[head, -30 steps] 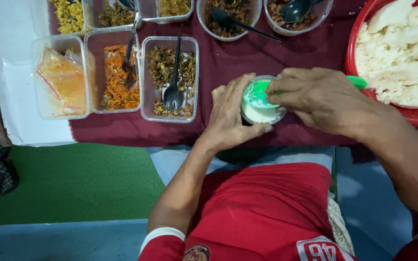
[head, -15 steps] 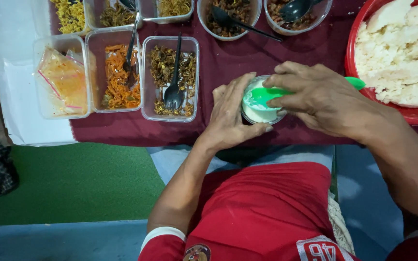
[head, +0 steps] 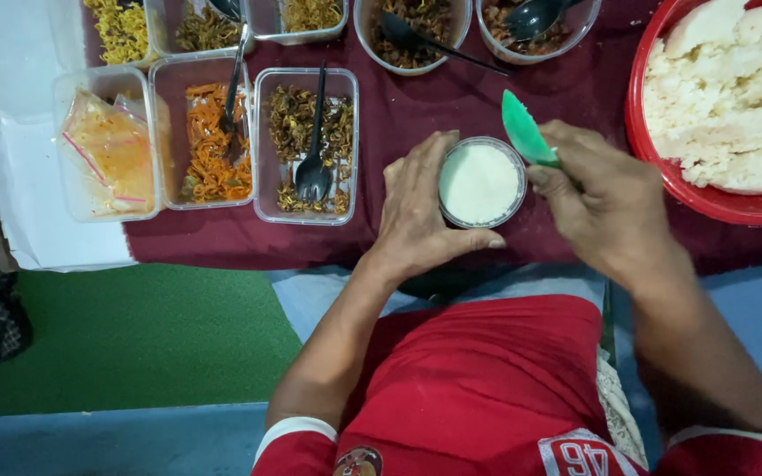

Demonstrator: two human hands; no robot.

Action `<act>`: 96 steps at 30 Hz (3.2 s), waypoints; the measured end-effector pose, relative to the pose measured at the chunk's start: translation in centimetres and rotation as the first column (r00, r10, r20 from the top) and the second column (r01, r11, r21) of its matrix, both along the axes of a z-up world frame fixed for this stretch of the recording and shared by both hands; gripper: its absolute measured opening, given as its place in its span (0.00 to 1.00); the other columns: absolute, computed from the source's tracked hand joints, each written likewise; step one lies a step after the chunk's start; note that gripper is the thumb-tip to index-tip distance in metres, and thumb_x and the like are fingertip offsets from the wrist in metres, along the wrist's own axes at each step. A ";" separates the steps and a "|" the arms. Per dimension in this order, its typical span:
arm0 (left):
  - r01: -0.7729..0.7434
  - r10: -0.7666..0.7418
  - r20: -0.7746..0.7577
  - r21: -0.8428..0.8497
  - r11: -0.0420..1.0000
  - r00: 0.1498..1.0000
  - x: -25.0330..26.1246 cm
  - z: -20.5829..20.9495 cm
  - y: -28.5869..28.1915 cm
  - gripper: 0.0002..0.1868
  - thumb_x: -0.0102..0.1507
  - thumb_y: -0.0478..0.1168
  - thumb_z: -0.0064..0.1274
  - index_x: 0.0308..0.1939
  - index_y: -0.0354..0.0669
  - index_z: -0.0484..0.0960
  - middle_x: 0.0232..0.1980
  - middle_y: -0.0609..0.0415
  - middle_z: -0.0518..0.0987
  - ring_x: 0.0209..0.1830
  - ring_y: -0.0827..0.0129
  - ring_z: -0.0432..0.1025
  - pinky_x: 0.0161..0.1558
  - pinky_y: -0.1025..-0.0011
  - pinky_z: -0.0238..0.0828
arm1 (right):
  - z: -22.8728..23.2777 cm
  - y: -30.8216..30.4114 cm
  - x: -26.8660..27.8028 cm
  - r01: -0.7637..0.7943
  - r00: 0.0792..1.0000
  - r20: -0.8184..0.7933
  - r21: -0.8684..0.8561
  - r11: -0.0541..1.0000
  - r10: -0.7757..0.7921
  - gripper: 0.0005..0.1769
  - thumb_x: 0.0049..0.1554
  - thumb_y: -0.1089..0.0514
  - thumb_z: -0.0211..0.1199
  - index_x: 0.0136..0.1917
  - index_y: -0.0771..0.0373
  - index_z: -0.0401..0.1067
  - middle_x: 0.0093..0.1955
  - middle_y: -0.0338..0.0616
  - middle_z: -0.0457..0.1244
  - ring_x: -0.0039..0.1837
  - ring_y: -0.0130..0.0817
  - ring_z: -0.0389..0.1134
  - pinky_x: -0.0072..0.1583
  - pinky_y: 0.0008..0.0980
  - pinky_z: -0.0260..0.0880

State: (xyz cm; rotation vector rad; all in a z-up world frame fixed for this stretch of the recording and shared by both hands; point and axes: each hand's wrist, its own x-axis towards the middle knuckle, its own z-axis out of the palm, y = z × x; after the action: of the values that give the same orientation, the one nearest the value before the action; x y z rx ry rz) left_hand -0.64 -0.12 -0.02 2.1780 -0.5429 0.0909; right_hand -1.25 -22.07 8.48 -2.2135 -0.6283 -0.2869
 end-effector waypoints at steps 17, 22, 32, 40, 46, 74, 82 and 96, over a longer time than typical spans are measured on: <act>0.030 -0.015 0.071 -0.222 0.975 0.997 0.0 -0.8 -0.1 0.52 0.53 0.50 0.68 0.76 0.38 0.58 0.75 0.44 0.65 0.80 0.51 0.57 0.69 0.55 0.52 | -7.1 -1.0 -1.5 0.460 0.843 -0.219 -0.177 0.870 -0.491 0.18 0.62 0.50 0.76 0.37 0.59 0.73 0.30 0.47 0.62 0.40 0.48 0.69 0.41 0.39 0.63; 0.056 -0.042 0.062 -0.242 0.969 0.997 -0.1 -1.1 0.2 0.51 0.52 0.43 0.63 0.77 0.39 0.57 0.77 0.45 0.63 0.82 0.52 0.54 0.70 0.57 0.51 | -6.3 -0.4 -2.9 0.492 0.783 -0.318 -0.206 0.846 -0.534 0.21 0.60 0.51 0.74 0.34 0.61 0.69 0.27 0.50 0.60 0.34 0.45 0.63 0.39 0.41 0.59; -0.004 0.019 0.058 -0.244 0.970 0.998 -0.1 -1.3 -0.6 0.61 0.50 0.61 0.74 0.76 0.37 0.58 0.74 0.41 0.66 0.79 0.45 0.59 0.70 0.52 0.54 | -3.3 0.5 -4.6 0.292 0.953 0.167 -0.303 0.907 -0.251 0.13 0.65 0.53 0.67 0.61 0.58 0.81 0.62 0.44 0.72 0.61 0.45 0.74 0.55 0.39 0.74; -0.049 0.069 0.083 -0.215 0.975 0.994 0.0 -0.9 -0.8 0.57 0.48 0.56 0.77 0.72 0.38 0.63 0.69 0.44 0.71 0.74 0.48 0.65 0.67 0.54 0.58 | -0.6 3.5 -4.4 0.353 0.929 0.339 -0.704 0.616 -0.145 0.15 0.64 0.49 0.57 0.63 0.45 0.74 0.62 0.26 0.68 0.43 0.29 0.69 0.45 0.26 0.72; -0.082 0.103 0.084 -0.216 0.973 0.991 0.0 -1.0 -0.9 0.57 0.46 0.53 0.79 0.71 0.38 0.65 0.66 0.44 0.74 0.70 0.49 0.69 0.65 0.55 0.60 | 0.1 4.6 -4.1 0.383 0.918 0.379 -0.774 0.504 -0.117 0.14 0.63 0.53 0.55 0.61 0.47 0.73 0.55 0.28 0.65 0.40 0.29 0.64 0.40 0.29 0.69; -0.013 0.009 -0.073 -0.057 0.998 0.997 0.8 -0.2 0.0 0.57 0.49 0.68 0.68 0.71 0.42 0.61 0.72 0.48 0.71 0.71 0.55 0.68 0.70 0.54 0.58 | 0.3 3.0 0.8 -0.086 0.993 -0.037 -0.881 0.466 0.112 0.12 0.54 0.57 0.61 0.52 0.55 0.67 0.54 0.39 0.64 0.26 0.39 0.68 0.24 0.40 0.60; 0.002 -0.004 -0.020 -0.077 0.997 1.000 0.8 -0.8 0.1 0.57 0.51 0.66 0.69 0.73 0.39 0.60 0.72 0.45 0.70 0.73 0.54 0.67 0.72 0.54 0.58 | 1.6 2.9 2.6 -0.191 0.966 -0.117 -0.923 0.333 0.230 0.22 0.54 0.56 0.58 0.63 0.56 0.67 0.65 0.41 0.64 0.33 0.37 0.72 0.27 0.38 0.70; 0.024 -0.028 -0.046 -0.089 0.996 0.999 0.8 -0.7 0.2 0.59 0.51 0.67 0.69 0.75 0.41 0.58 0.75 0.45 0.69 0.76 0.54 0.65 0.73 0.55 0.56 | 1.3 1.4 4.2 -0.211 0.898 -0.139 -0.969 0.132 0.418 0.07 0.62 0.59 0.56 0.54 0.51 0.66 0.49 0.31 0.63 0.33 0.32 0.65 0.33 0.36 0.68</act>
State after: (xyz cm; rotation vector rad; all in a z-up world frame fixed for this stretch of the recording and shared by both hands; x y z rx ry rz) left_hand 0.12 0.09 -0.69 2.0814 -0.5308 0.0488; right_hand 2.94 -20.64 9.75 -3.1569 -1.7754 0.3070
